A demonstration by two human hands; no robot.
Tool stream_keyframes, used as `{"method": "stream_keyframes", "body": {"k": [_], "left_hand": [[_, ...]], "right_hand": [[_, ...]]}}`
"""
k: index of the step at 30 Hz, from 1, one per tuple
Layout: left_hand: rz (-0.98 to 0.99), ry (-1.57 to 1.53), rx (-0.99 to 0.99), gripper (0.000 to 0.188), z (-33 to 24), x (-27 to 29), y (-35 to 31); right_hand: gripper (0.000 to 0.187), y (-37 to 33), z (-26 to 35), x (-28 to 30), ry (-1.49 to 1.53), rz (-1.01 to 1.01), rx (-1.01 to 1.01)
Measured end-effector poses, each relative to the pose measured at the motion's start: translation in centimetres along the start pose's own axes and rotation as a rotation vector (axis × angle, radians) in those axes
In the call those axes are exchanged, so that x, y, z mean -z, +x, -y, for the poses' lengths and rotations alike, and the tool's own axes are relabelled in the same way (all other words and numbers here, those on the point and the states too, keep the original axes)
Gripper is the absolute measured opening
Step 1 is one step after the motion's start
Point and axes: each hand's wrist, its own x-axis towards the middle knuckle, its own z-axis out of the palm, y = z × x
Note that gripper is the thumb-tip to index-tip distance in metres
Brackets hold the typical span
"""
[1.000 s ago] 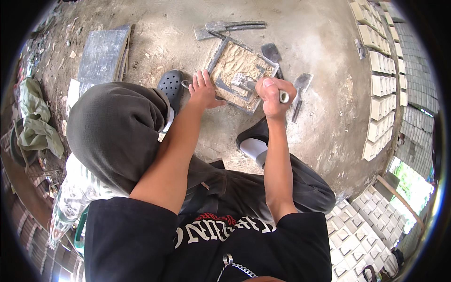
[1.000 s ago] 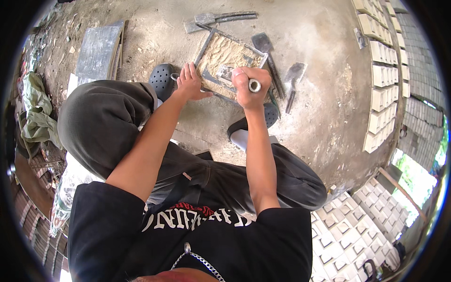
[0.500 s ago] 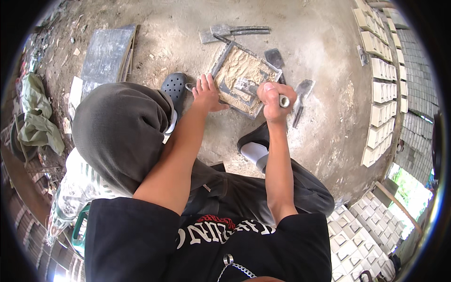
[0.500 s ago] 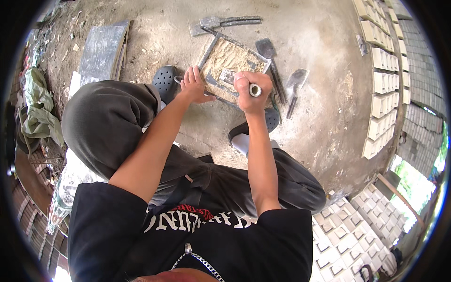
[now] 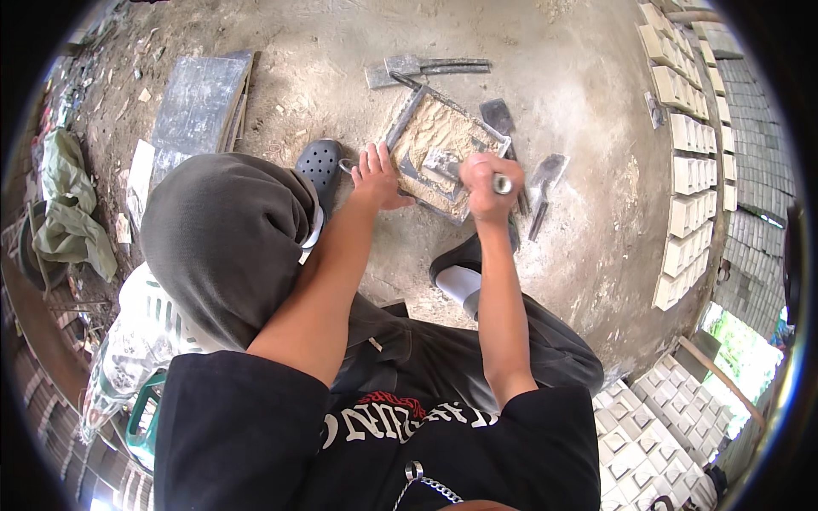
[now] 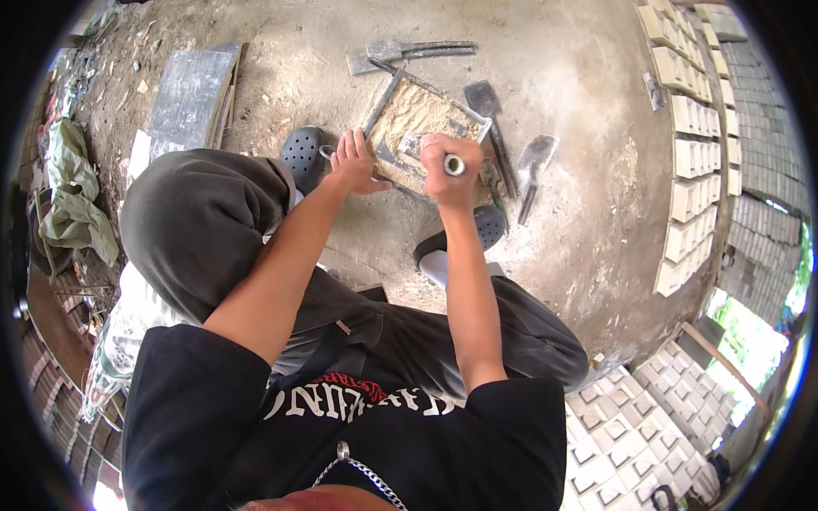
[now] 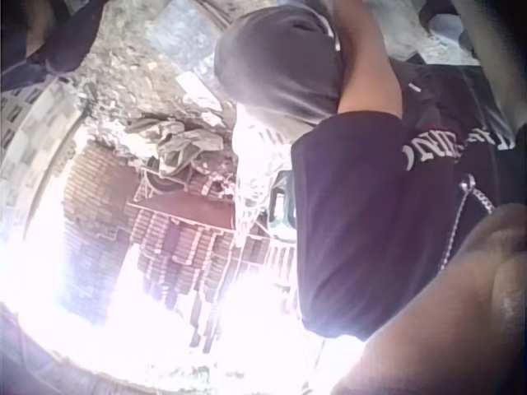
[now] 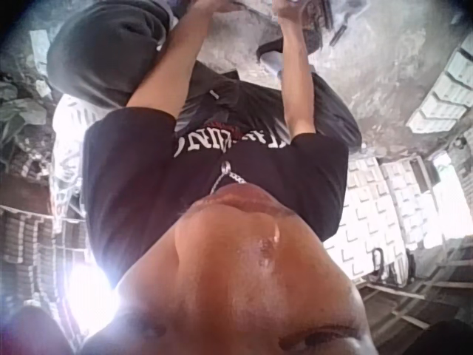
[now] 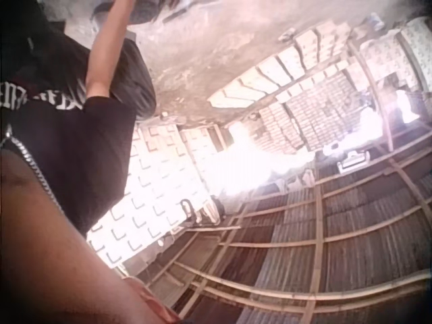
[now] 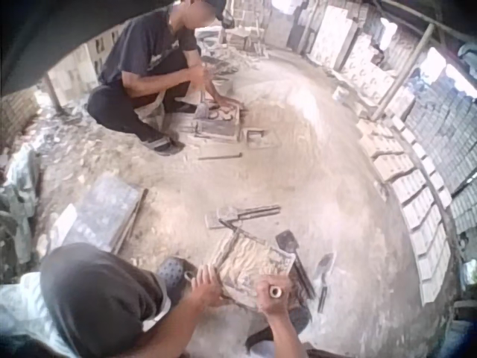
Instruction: The person cleans out the edges of a square mold containing a tile-like material using a small hand tool and then levels the material by hand.
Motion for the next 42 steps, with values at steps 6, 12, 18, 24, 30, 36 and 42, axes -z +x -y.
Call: {"method": "stream_keyframes", "body": {"k": [6, 12, 18, 24, 30, 36, 42], "left_hand": [[-0.028, -0.042, -0.015, 0.142, 0.4, -0.2, -0.2], [-0.032, -0.028, 0.003, 0.141, 0.2, -0.2, 0.1], [-0.026, -0.024, -0.014, 0.141, -0.2, 0.1, 0.0], [-0.004, -0.02, -0.003, 0.141, 0.3, -0.3, -0.3], [-0.006, -0.013, -0.012, 0.141, -0.2, 0.1, -0.1], [-0.042, -0.043, 0.001, 0.14, -0.1, 0.3, -0.2], [0.01, -0.022, 0.018, 0.14, -0.4, 0.6, -0.4]], "right_hand": [[0.029, 0.9, 0.3, 0.4, 0.098, -0.028, -0.143], [0.03, 0.6, 1.8, 0.9, 0.25, -0.079, -0.019], [0.033, -0.5, -1.4, 0.8, 0.145, -0.084, -0.113], [0.036, 0.1, 2.8, 0.8, 0.181, -0.079, -0.089], [0.029, -1.1, -1.6, 1.9, -0.022, -0.002, -0.127], [0.031, 1.0, 1.9, 0.2, 0.124, -0.106, -0.072], [0.032, 0.1, -0.3, -1.0, 0.049, -0.043, -0.064]]}}
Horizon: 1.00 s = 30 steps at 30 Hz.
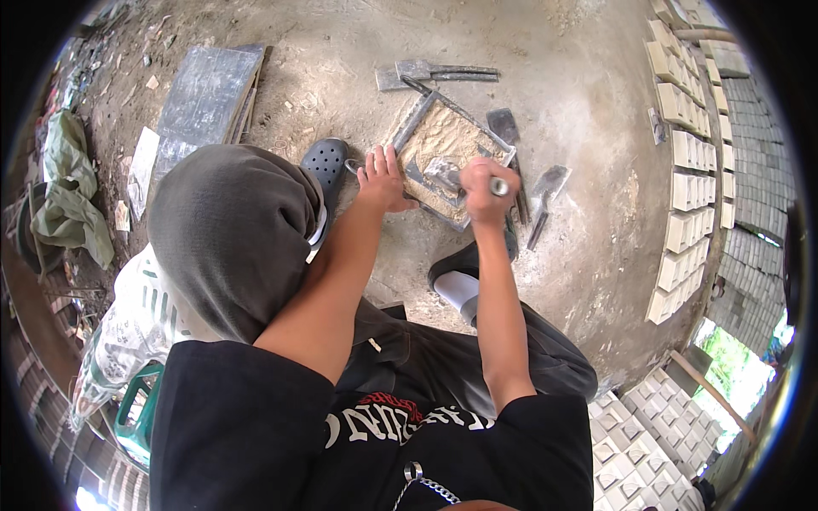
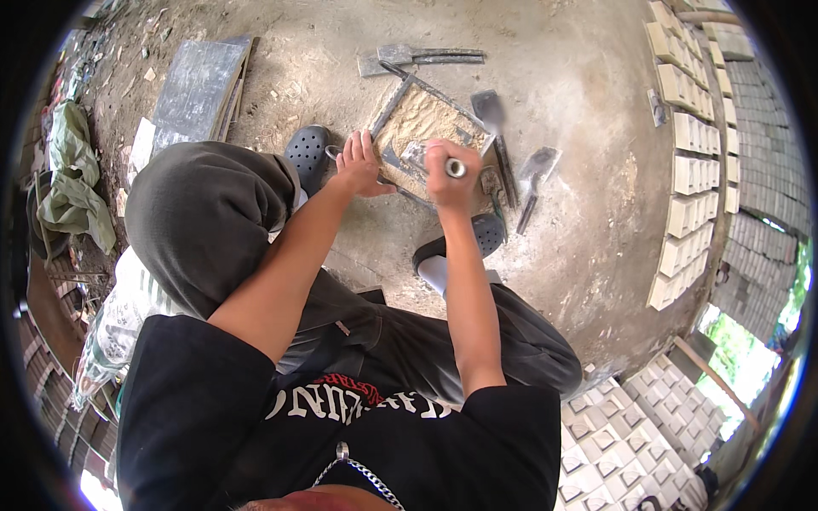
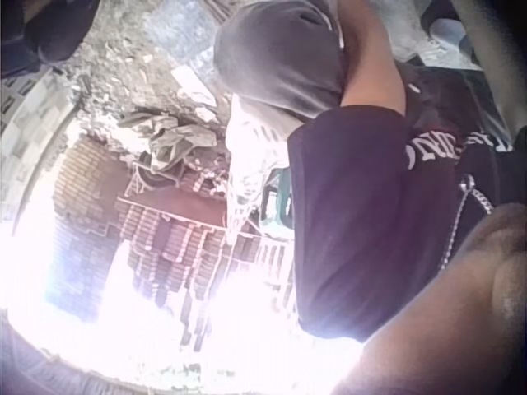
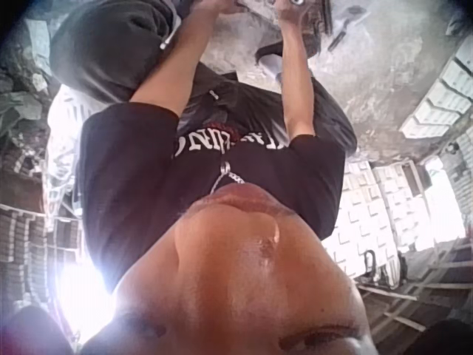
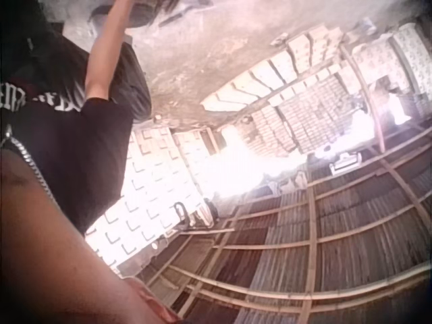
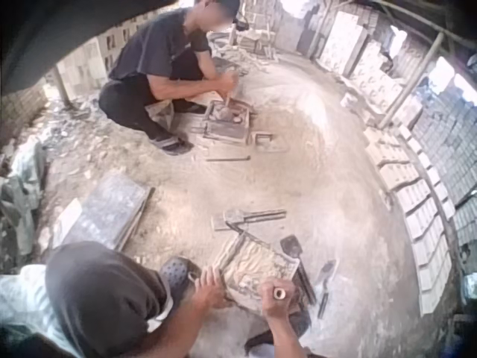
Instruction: The person cleans out the edges of a square mold containing a tile-like material using a small hand tool and then levels the material by hand.
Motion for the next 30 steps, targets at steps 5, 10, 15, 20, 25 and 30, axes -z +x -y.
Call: {"method": "stream_keyframes", "body": {"k": [5, 10, 15, 20, 25, 30], "left_hand": [[-0.001, 0.0, -0.004, 0.14, 0.0, -0.2, -0.6], [-0.038, -0.01, 0.012, 0.14, 0.3, -0.3, 0.1], [0.001, 0.009, -0.019, 0.143, 0.1, -0.2, 0.1], [-0.013, -0.003, -0.035, 0.145, 0.5, -0.5, 0.5], [-0.011, 0.005, -0.03, 0.144, 0.7, -0.7, 0.3], [-0.019, -0.01, -0.026, 0.143, -0.1, 0.0, 0.1]], "right_hand": [[0.031, 0.5, 0.1, 0.0, -0.014, -0.021, -0.098], [0.033, 0.9, 2.1, -0.6, 0.031, -0.033, -0.018], [0.032, 1.0, -0.3, -0.7, 0.169, -0.118, -0.042], [0.032, 1.3, 1.6, -0.4, 0.081, -0.143, 0.01], [0.029, 1.0, 3.2, -0.9, 0.05, -0.123, 0.056], [0.031, -0.2, -2.6, -0.3, -0.087, -0.061, 0.003]]}}
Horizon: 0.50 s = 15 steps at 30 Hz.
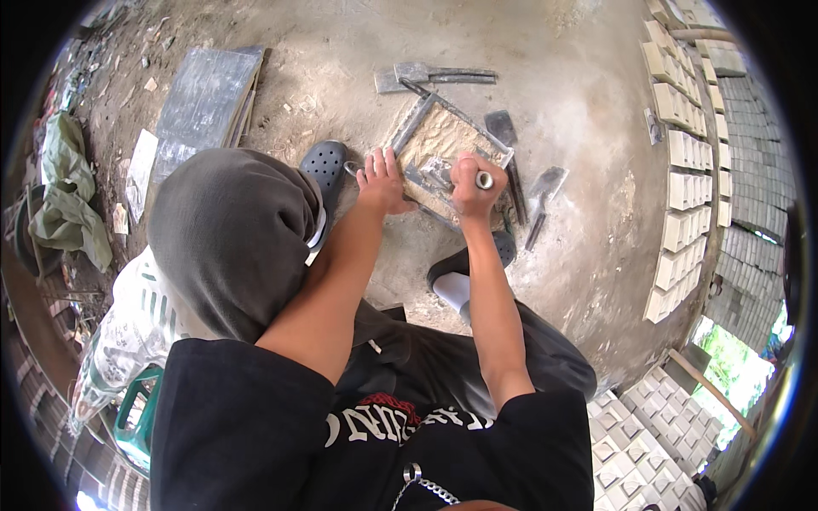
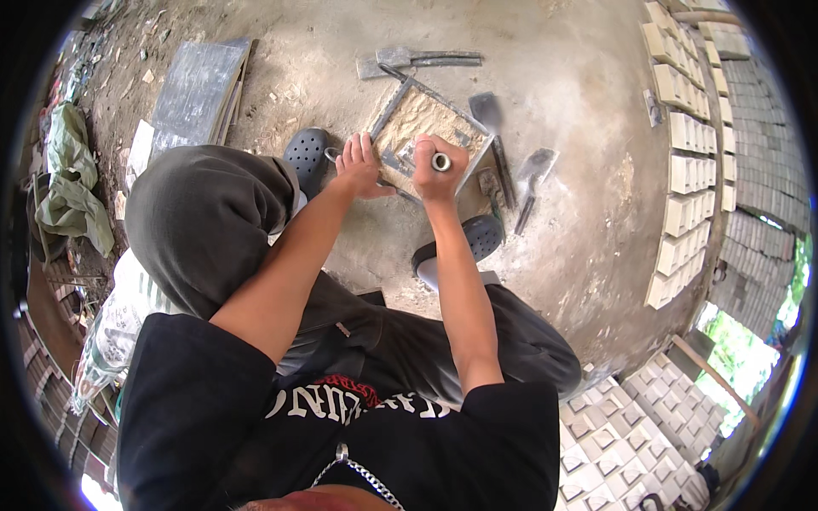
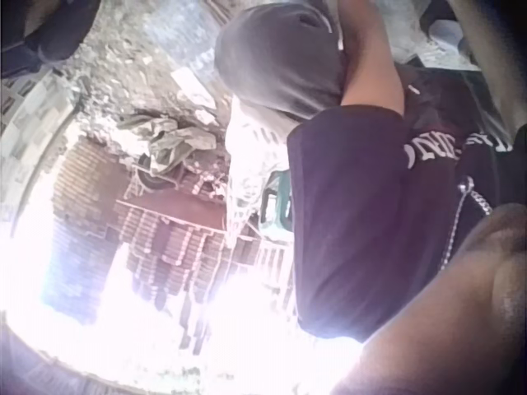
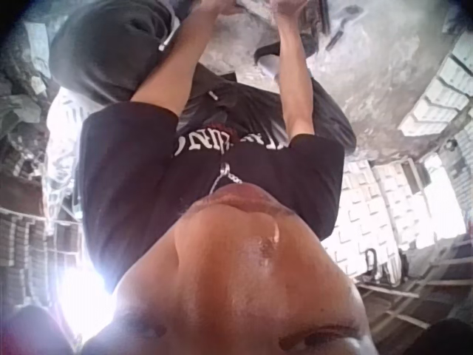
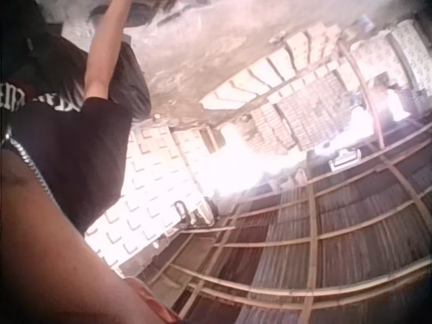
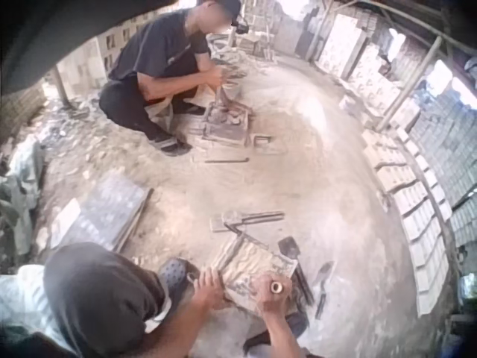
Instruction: The person cleans out the edges of a square mold containing a tile-like material using a small hand tool and then levels the material by hand.
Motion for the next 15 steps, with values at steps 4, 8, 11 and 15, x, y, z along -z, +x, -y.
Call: {"method": "stream_keyframes", "body": {"k": [4, 8, 11, 15], "left_hand": [[0.003, -0.009, 0.015, 0.141, 0.6, -0.6, -0.4], [-0.022, -0.017, 0.026, 0.141, 0.6, -0.3, 0.1], [-0.016, -0.014, 0.025, 0.142, 0.3, -0.4, -0.1], [-0.037, -0.022, 0.005, 0.142, 0.3, -0.4, -0.1]], "right_hand": [[0.032, 1.1, 3.7, -0.5, 0.082, -0.036, 0.004], [0.033, 0.7, 4.4, -0.5, 0.112, -0.091, -0.008], [0.032, 0.0, 2.6, -0.9, -0.005, -0.046, 0.053], [0.03, -0.4, 0.6, -0.7, 0.025, -0.018, 0.009]]}}
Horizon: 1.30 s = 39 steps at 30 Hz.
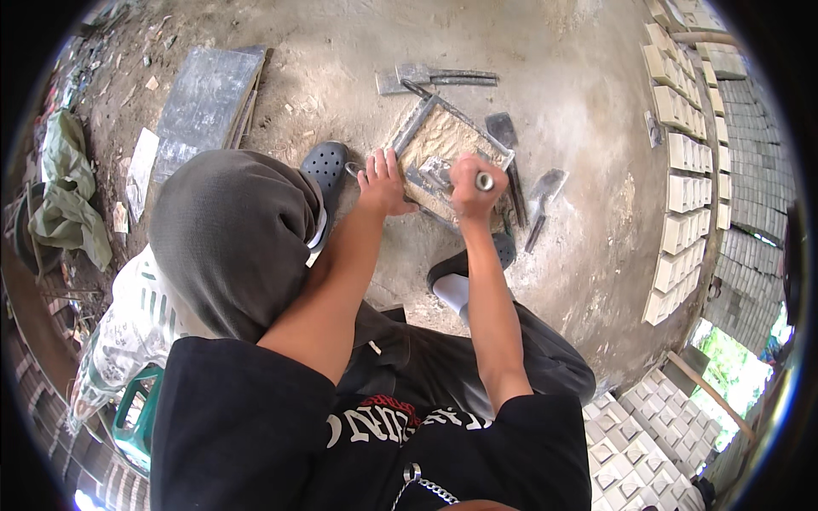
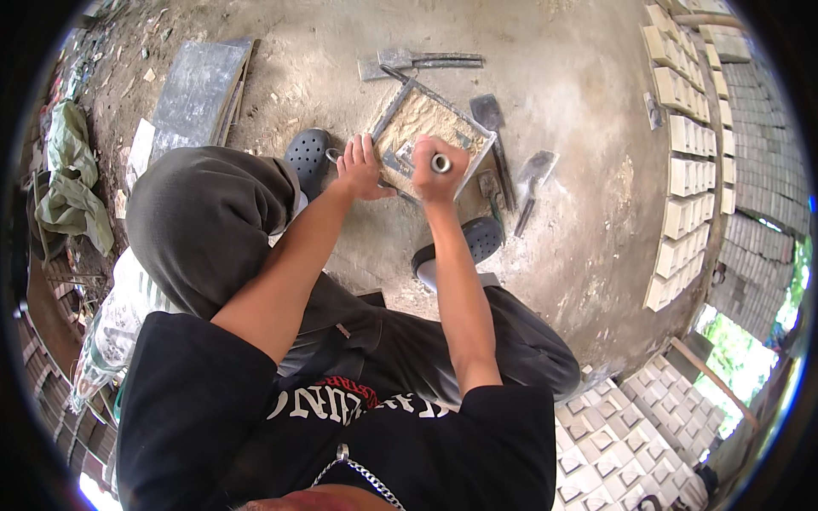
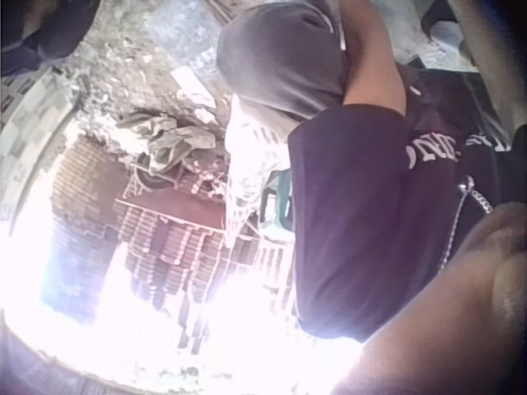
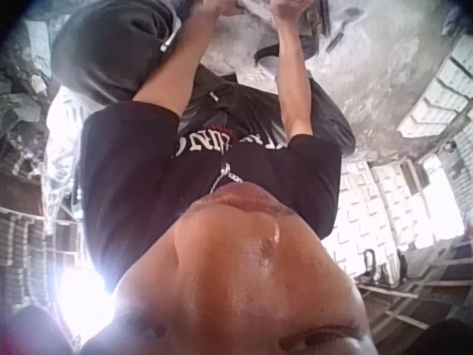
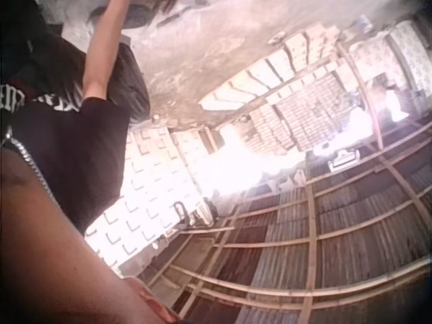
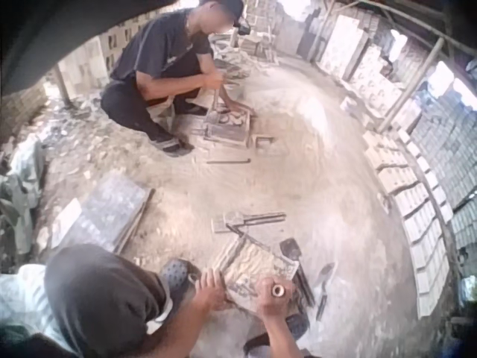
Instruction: The person cleans out the edges of a square mold containing a tile-like material using a small hand tool and then levels the material by hand.
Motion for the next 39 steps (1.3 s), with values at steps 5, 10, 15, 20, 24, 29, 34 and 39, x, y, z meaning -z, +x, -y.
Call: {"method": "stream_keyframes", "body": {"k": [5, 10, 15, 20, 24, 29, 34, 39], "left_hand": [[-0.02, 0.003, 0.012, 0.141, 0.9, -0.8, -0.1], [0.012, 0.009, 0.006, 0.141, 0.0, -0.1, 0.1], [0.036, 0.026, -0.002, 0.142, 0.0, -0.6, -0.2], [0.039, 0.025, 0.005, 0.145, 0.8, -0.5, 0.3], [0.02, 0.017, -0.001, 0.141, -0.3, -0.2, -0.1], [0.009, -0.014, 0.013, 0.14, 0.6, -0.1, -0.2], [-0.002, -0.004, 0.015, 0.141, 0.6, -0.3, 0.4], [0.021, -0.027, -0.022, 0.143, -0.1, -0.5, 0.3]], "right_hand": [[0.031, 1.2, 4.6, -1.2, 0.157, -0.06, -0.048], [0.035, 0.9, -0.6, -1.4, -0.071, -0.051, 0.052], [0.034, 1.9, 2.4, -1.5, 0.046, -0.086, -0.014], [0.031, 2.6, 5.2, -2.7, 0.114, -0.115, -0.028], [0.029, 1.0, -0.6, -1.9, -0.047, -0.12, 0.065], [0.035, 1.6, 1.6, -2.2, 0.017, -0.133, 0.015], [0.035, 2.5, 4.8, -2.7, 0.08, -0.199, -0.061], [0.035, 2.3, -0.9, -1.6, -0.071, -0.107, -0.006]]}}
